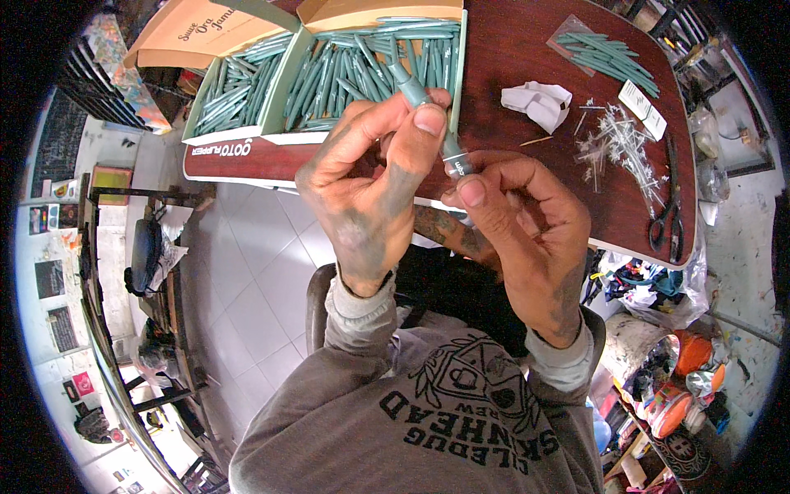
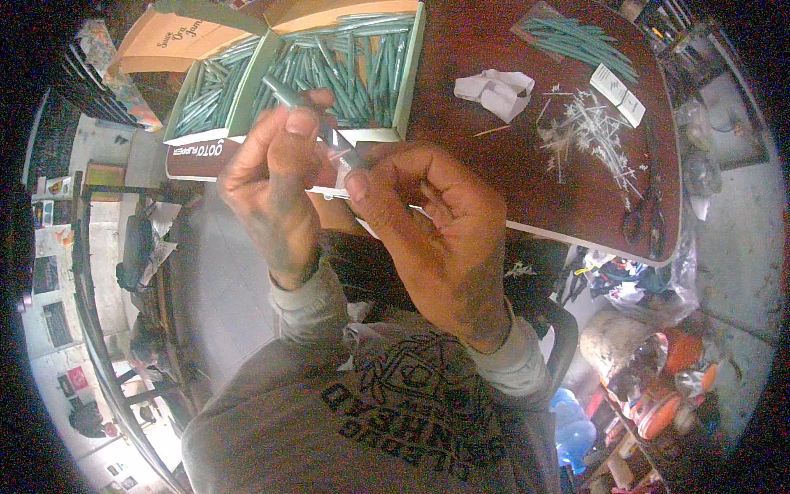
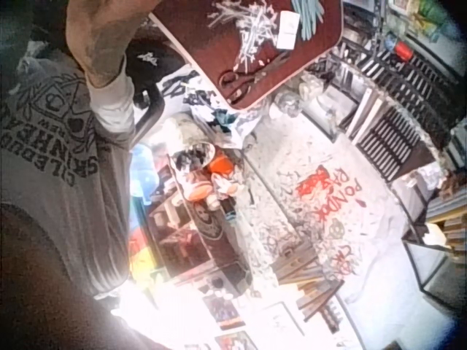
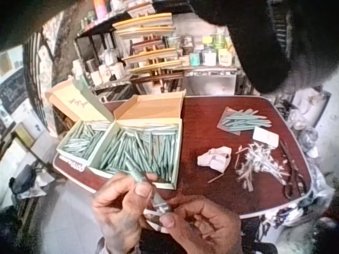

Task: The person picks up a white sticker and applies it to a green tube.

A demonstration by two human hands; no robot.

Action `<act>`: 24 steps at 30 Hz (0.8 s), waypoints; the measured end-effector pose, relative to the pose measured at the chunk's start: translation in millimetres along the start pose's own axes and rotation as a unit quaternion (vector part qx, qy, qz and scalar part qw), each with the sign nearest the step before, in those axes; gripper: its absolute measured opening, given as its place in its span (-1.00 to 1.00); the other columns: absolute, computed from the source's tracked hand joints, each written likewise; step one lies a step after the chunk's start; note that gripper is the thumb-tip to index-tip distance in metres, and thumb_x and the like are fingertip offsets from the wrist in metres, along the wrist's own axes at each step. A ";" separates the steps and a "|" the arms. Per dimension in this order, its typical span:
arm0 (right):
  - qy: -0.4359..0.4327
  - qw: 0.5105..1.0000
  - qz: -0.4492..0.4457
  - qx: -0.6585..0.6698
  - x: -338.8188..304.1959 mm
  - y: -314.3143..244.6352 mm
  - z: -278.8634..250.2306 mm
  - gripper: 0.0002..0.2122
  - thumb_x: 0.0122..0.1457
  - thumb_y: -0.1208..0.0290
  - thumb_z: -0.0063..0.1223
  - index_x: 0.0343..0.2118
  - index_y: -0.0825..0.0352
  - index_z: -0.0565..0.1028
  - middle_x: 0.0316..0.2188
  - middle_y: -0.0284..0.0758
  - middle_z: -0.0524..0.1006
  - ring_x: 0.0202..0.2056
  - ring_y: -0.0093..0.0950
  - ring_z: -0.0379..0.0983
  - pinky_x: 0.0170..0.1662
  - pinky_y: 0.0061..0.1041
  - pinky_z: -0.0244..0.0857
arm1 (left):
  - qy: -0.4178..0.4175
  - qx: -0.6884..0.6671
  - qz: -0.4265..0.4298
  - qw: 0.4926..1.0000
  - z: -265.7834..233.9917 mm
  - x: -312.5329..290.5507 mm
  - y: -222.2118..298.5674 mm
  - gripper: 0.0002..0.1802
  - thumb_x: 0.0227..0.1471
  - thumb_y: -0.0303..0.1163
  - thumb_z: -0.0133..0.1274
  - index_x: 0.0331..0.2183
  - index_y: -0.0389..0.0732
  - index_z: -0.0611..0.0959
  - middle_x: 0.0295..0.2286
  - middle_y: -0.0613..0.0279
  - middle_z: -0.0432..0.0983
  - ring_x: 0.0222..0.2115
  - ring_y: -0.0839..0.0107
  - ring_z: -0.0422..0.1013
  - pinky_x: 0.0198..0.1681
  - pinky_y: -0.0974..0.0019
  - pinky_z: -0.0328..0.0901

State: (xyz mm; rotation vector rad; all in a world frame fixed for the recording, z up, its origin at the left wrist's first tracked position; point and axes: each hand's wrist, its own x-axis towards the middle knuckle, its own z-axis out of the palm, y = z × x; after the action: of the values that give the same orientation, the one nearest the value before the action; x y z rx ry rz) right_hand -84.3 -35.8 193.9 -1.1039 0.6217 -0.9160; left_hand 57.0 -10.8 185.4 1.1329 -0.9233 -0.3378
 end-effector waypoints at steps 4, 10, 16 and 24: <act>0.013 0.999 0.041 0.000 -0.6 -5.8 -0.1 -0.93 0.19 0.59 0.14 -0.31 0.45 0.48 -0.33 -0.32 0.55 -0.29 -0.61 0.48 -0.19 -0.61 0.39 | 0.000 -0.027 -0.022 0.999 3.5 2.7 4.5 -0.82 0.02 -0.55 0.25 -0.27 -0.37 0.71 -0.44 0.28 0.56 -0.48 0.70 0.33 -0.47 0.60 0.21; 0.012 0.999 0.026 0.030 0.5 -0.3 -1.5 -0.91 0.21 0.57 0.13 -0.29 0.47 0.48 -0.30 -0.27 0.57 -0.27 -0.58 0.51 -0.16 -0.57 0.46 | 0.000 0.010 -0.007 1.000 3.5 6.8 1.6 -0.82 0.00 -0.53 0.27 -0.29 -0.37 0.71 -0.51 0.36 0.49 -0.55 0.73 0.30 -0.54 0.63 0.17; 0.022 0.998 0.053 0.027 0.9 -3.3 0.1 -0.91 0.21 0.58 0.13 -0.28 0.47 0.49 -0.30 -0.26 0.57 -0.26 -0.58 0.51 -0.15 -0.55 0.47 | -0.009 0.016 0.011 1.000 2.5 12.1 1.4 -0.83 -0.01 -0.53 0.27 -0.30 -0.37 0.71 -0.54 0.39 0.47 -0.55 0.74 0.27 -0.53 0.63 0.16; -0.001 0.999 0.026 0.038 3.9 5.6 -7.3 -0.89 0.21 0.57 0.13 -0.27 0.48 0.48 -0.28 -0.25 0.56 -0.23 -0.52 0.52 -0.12 -0.49 0.51 | -0.038 0.025 0.040 0.998 1.5 17.6 -1.5 -0.80 0.03 -0.48 0.24 -0.27 -0.38 0.71 -0.46 0.29 0.52 -0.47 0.64 0.33 -0.41 0.56 0.21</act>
State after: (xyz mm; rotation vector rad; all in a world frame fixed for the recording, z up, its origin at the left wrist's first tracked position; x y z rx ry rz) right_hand -86.5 -41.7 186.2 -1.0155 0.6064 -0.8867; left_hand 66.8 -24.0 192.3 1.1326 -1.0453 -0.2950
